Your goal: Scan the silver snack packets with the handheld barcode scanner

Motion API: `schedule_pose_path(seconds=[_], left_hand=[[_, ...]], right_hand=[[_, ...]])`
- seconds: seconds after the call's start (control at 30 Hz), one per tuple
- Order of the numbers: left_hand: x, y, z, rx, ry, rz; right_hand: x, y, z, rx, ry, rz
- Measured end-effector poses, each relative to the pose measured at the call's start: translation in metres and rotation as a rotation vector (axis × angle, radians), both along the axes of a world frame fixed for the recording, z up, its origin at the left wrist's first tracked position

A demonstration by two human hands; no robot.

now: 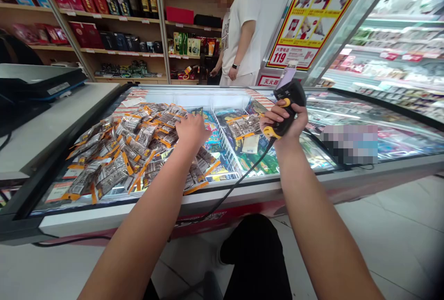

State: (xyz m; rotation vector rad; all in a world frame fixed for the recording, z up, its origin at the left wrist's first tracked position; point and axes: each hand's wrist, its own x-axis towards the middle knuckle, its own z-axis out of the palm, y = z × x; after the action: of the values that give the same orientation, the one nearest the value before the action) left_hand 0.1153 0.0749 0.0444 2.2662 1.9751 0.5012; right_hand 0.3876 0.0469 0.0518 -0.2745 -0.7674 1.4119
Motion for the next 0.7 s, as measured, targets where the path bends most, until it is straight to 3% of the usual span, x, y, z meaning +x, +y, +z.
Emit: schedule_pose_path(seconds=[0.07, 0.13, 0.27, 0.37, 0.43, 0.5, 0.7], left_hand=[[0.001, 0.004, 0.002, 0.071, -0.261, -0.024], [0.003, 0.010, 0.003, 0.059, -0.706, -0.055], [0.005, 0.024, 0.003, -0.311, -1.657, -0.111], [0.007, 0.028, -0.001, -0.437, -1.999, -0.183], [0.009, 0.029, -0.004, -0.406, -2.050, -0.206], [0.011, 0.030, -0.009, -0.341, -1.965, -0.205], [0.018, 0.038, -0.027, 0.121, -1.185, -0.149]], right_hand=[[-0.005, 0.002, -0.001, -0.060, -0.137, 0.063], [-0.012, 0.004, -0.003, -0.133, -0.316, 0.146], [-0.026, 0.007, -0.009, -0.171, -0.561, 0.257], [-0.030, 0.006, -0.012, -0.147, -0.634, 0.302], [-0.030, 0.005, -0.013, -0.140, -0.666, 0.324], [-0.030, 0.004, -0.013, -0.138, -0.690, 0.339], [-0.028, 0.007, -0.016, -0.127, -0.722, 0.340]])
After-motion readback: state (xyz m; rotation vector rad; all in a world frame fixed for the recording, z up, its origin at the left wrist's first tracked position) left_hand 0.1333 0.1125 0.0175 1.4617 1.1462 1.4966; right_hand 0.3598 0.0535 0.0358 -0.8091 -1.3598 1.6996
